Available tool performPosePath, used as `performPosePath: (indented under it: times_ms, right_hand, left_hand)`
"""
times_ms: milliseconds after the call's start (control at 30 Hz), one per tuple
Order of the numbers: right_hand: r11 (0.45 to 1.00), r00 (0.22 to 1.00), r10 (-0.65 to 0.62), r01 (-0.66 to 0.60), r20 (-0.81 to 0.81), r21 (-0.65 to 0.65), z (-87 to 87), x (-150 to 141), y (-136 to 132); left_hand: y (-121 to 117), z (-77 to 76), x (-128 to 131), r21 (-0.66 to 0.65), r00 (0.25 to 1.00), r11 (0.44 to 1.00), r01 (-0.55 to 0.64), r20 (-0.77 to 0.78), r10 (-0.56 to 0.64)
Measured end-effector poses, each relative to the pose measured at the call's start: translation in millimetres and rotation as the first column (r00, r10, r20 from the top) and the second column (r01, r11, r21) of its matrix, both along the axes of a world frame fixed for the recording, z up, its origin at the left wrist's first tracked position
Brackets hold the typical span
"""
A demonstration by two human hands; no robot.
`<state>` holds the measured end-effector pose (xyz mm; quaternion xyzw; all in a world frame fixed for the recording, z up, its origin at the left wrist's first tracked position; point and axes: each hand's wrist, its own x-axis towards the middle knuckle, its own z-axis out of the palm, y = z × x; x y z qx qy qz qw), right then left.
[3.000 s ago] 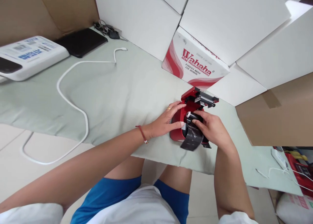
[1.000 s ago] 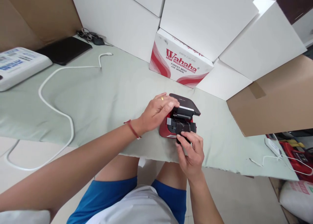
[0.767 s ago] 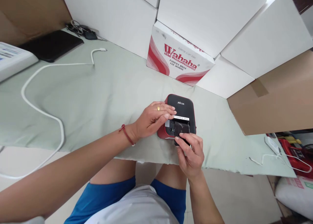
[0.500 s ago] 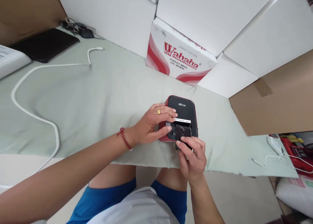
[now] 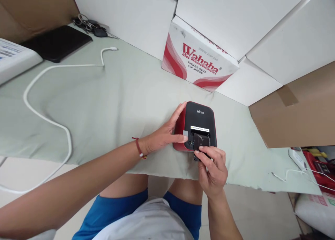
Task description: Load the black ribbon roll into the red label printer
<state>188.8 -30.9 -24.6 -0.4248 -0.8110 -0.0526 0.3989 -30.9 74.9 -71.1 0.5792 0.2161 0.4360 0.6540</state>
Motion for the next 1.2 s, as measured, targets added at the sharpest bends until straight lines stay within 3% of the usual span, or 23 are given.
performPosePath:
  times_ms: [267,400,600,733,900,1100,1200]
  right_hand:
    - [1.0,1.0,-0.024,0.024,0.001,0.006,0.8,-2.0,1.4]
    - [1.0,1.0,-0.025,0.025,-0.009,-0.003,-0.2,-3.9,3.2]
    - [0.999,0.999,-0.048,0.048,-0.025,0.001,-1.6,-5.5,4.6]
    - [0.999,0.999,-0.012,0.011,-0.031,-0.033,1.7,-2.5,5.6]
    - [0.995,0.997,0.071,-0.074,-0.04,-0.07,6.7,4.0,5.1]
    - [0.988,0.993,0.117,-0.118,-0.014,-0.096,17.0,9.8,6.1]
    - [0.993,0.999,0.021,-0.026,-0.048,-0.117,32.5,12.5,23.1]
  left_hand:
    - [4.6,3.9,-5.4,-0.012,0.999,1.0,-0.005,-0.047,0.004]
    - [5.7,8.8,-2.2,-0.011,0.997,0.998,-0.061,-0.046,0.061]
    - [13.0,9.0,12.3,-0.177,0.99,0.984,-0.026,0.131,0.05]
    - [17.1,6.2,16.1,-0.23,0.988,0.973,0.0,0.148,0.035]
    - [17.7,-1.5,15.1,-0.17,0.987,0.985,-0.007,0.154,0.034]
    - [18.2,-6.8,13.4,-0.014,0.994,0.995,-0.103,0.034,0.103]
    - [17.3,-6.1,11.4,-0.006,0.996,0.996,-0.088,0.022,0.089]
